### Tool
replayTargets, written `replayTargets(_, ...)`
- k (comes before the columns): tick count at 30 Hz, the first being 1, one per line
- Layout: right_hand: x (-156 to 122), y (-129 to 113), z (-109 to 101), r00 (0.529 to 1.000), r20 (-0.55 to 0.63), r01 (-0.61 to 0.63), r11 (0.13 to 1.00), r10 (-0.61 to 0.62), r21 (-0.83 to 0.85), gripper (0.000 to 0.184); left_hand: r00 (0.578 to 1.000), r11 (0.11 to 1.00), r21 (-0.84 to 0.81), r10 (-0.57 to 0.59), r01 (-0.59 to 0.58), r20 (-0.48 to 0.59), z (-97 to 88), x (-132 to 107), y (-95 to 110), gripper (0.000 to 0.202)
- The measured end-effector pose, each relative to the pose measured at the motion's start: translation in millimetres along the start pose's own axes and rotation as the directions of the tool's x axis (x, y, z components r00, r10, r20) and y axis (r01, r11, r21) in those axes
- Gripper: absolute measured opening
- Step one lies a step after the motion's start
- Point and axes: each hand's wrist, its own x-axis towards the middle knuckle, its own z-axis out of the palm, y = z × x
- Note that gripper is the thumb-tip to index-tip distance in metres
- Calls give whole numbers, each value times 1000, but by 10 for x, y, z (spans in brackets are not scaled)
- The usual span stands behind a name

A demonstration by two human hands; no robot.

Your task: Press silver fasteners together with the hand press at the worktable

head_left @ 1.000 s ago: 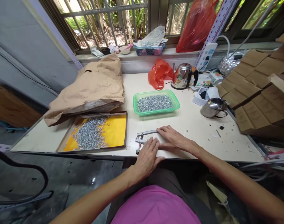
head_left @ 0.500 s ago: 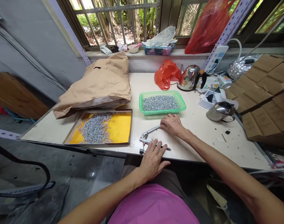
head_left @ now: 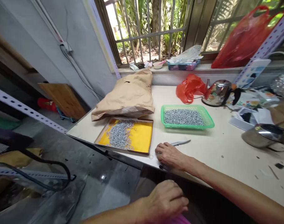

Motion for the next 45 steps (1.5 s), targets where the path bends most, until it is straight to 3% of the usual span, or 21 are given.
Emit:
replayTargets(3,-9,14,-7,982,-165,-67,985,94,161,16,979,976,98,-183,192,-93,-359,-109,-227,13)
replayTargets(5,-48,50,-129,919,-344,-93,953,194,288,16,921,897,216,-360,386,-150,-627,-154,-541,16)
replayTargets(8,-148,258,-439,718,-581,-167,905,383,390,15,782,676,408,-593,614,-194,-992,-218,-1123,22)
replayTargets(10,-236,527,-637,565,-674,-281,879,477,386,15,716,569,502,-680,651,-159,-1160,-270,-1476,23)
replayTargets(11,-283,689,-710,506,-699,-341,861,506,377,15,702,547,543,-703,638,-117,-1214,-296,-1622,23)
replayTargets(12,-330,856,-759,475,-709,-391,847,522,361,17,692,536,580,-719,613,-67,-1249,-319,-1743,23)
replayTargets(13,-376,1013,-786,479,-702,-434,837,527,333,19,684,533,613,-730,584,-17,-1267,-337,-1839,23)
replayTargets(15,-458,1244,-776,536,-663,-513,825,523,236,27,674,538,665,-735,518,70,-1267,-353,-1966,23)
replayTargets(18,-543,1235,-658,630,-583,-563,819,513,113,37,688,563,710,-710,424,152,-1238,-341,-2044,22)
replayTargets(23,-654,500,-358,789,-379,-448,875,483,183,30,744,665,698,-602,266,289,-1267,-311,-2105,21)
replayTargets(25,-717,208,-242,828,-251,-457,863,501,214,29,755,694,680,-572,237,321,-1300,-283,-2112,20)
replayTargets(27,-789,0,-149,840,-124,-494,838,529,231,28,776,709,646,-564,282,281,-1315,-220,-2060,20)
replayTargets(29,-857,-128,-87,832,-44,-530,816,553,233,27,792,725,535,-590,433,158,-1284,-115,-1907,18)
replayTargets(30,-884,-169,-68,824,-17,-549,806,566,224,26,775,731,422,-624,536,97,-1244,-50,-1790,16)
replayTargets(32,-920,-218,-50,808,22,-581,790,589,198,24,670,674,93,-739,733,71,-1117,86,-1503,14)
replayTargets(35,-928,-242,-47,783,59,-619,768,619,162,25,468,375,-329,-839,867,277,-846,249,-1093,19)
replayTargets(37,-922,-241,-51,775,63,-631,764,629,132,26,381,206,-429,-845,879,375,-669,312,-931,21)
replayTargets(41,-940,-223,-71,777,32,-629,774,629,72,25,265,64,-422,-859,904,437,-451,372,-875,23)
replayTargets(43,-970,-204,-78,780,14,-625,778,626,55,24,239,35,-411,-858,911,455,-399,402,-885,25)
replayTargets(45,-1004,-176,-70,782,6,-623,781,624,41,23,243,25,-418,-845,908,476,-352,437,-877,26)
